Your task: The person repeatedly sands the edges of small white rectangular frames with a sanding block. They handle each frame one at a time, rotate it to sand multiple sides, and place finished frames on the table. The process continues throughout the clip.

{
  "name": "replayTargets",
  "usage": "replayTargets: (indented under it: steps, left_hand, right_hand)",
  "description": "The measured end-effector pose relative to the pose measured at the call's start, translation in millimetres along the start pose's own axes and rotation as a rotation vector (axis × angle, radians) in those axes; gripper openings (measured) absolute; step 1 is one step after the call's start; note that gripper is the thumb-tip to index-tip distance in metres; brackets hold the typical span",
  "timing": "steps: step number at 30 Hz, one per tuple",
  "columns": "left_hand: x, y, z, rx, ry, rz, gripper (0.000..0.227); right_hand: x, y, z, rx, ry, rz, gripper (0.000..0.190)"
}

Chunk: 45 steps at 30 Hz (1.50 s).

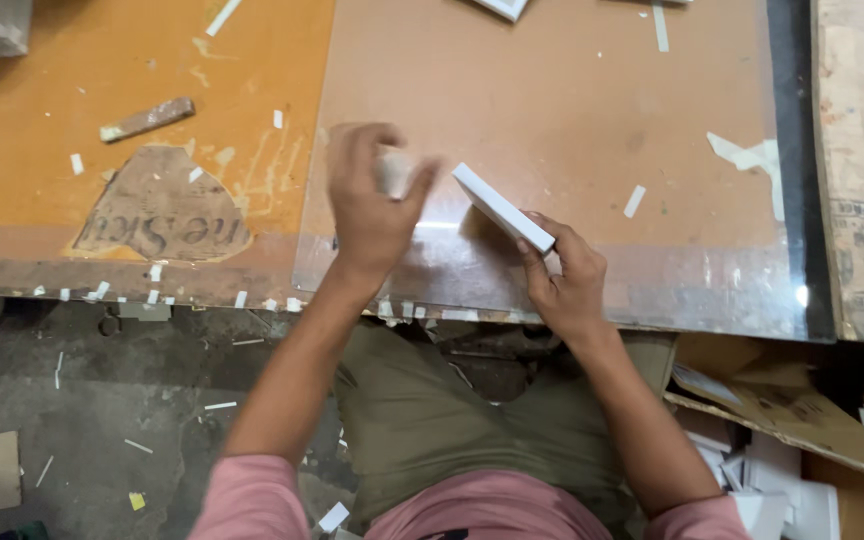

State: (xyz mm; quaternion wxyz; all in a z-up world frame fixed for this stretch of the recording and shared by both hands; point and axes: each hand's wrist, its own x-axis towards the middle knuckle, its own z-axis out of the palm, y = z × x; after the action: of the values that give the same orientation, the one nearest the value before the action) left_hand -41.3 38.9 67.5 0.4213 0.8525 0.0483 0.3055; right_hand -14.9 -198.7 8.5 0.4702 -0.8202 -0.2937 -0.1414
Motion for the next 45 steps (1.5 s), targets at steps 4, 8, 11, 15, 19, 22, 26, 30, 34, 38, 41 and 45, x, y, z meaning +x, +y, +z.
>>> replayTargets:
  steps: [4,8,11,15,19,22,26,30,34,38,41,45]
  left_hand:
    - [-23,-44,32,-0.081,0.106,-0.088,0.038]
    - [-53,-72,54,0.401,0.002,0.076,0.028]
    - [-46,-80,47,0.442,-0.095,-0.096,0.006]
    - [-27,-70,16,0.39,-0.173,-0.27,0.012]
    - [-9,-30,7,-0.184,-0.194,-0.276,0.039]
    - [1,-5,19,-0.012,-0.248,-0.174,0.043]
    - [-3,20,28,0.12,-0.366,-0.071,0.052]
    - [-48,56,34,-0.01,-0.502,0.019,0.06]
    - [-51,63,30,0.048,-0.546,-0.014,0.052]
    - [-39,46,29,-0.056,-0.62,-0.462,0.039]
    - [-37,42,34,-0.387,-0.438,0.113,0.036]
    - [-12,35,28,0.093,-0.521,-0.141,0.047]
  right_hand:
    - [-8,9,20,0.12,0.083,-0.048,0.021]
    - [-14,18,24,0.131,0.073,-0.001,0.021]
    - [-9,18,22,0.138,0.081,0.029,0.021]
    - [-8,12,23,0.119,0.086,0.042,0.021]
    - [-6,12,25,0.144,0.097,0.004,0.019]
    - [-14,12,26,0.089,0.08,-0.008,0.02]
    - [-12,15,27,0.069,0.083,-0.001,0.021]
    - [-19,26,24,0.097,0.091,0.054,0.03]
    - [-21,35,30,0.074,0.078,0.134,0.031]
    - [-24,36,31,0.005,0.039,0.196,0.025]
    - [-21,32,33,0.006,0.055,0.151,0.026]
    - [-18,28,36,0.073,0.111,0.029,0.02]
